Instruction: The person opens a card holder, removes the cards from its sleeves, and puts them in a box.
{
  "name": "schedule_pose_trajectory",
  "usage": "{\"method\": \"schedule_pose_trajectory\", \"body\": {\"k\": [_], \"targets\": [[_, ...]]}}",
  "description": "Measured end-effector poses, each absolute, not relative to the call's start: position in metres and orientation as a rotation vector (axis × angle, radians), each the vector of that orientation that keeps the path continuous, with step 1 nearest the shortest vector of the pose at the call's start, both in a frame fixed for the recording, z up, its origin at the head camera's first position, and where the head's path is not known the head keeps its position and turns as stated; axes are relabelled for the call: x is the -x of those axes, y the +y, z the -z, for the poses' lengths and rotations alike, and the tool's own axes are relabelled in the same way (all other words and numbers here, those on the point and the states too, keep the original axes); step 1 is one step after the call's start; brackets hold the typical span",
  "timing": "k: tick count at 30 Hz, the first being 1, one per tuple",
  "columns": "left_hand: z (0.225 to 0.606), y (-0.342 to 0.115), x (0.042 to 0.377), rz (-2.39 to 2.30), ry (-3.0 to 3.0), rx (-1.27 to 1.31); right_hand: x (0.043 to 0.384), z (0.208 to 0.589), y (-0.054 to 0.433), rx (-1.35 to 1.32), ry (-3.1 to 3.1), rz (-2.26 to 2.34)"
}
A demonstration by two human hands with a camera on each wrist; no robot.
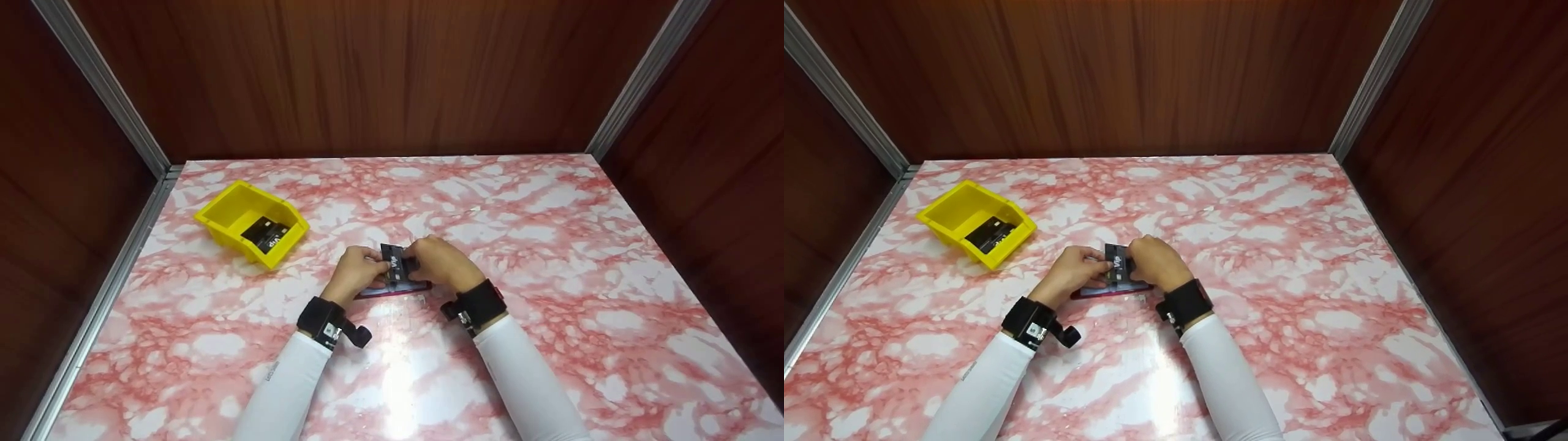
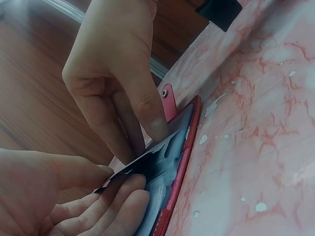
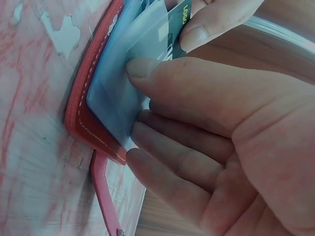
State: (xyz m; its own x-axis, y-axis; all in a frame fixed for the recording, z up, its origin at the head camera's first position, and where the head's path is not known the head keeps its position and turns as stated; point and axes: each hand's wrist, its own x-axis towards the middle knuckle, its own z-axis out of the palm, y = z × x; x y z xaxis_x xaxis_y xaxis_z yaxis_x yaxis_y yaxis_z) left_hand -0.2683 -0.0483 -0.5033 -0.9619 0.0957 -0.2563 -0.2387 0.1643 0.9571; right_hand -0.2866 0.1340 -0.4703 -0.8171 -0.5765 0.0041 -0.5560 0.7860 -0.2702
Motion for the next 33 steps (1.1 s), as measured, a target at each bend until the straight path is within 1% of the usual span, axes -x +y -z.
{"method": "schedule_pose_trajectory", "body": {"k": [8, 17, 33], "targets": [[0.5, -0.049, 0.268, -1.953, 2.096, 0.165, 0.288, 0.47, 0.133, 0.915, 2.9, 0.401], [0.49, -0.05, 0.265, -1.999, 2.129, 0.117, 0.287, 0.471, 0.134, 0.932, 2.889, 0.451], [0.493, -0.053, 0.267, -2.031, 2.214, 0.144, 0.287, 0.471, 0.134, 0.94, 2.892, 0.42]]}}
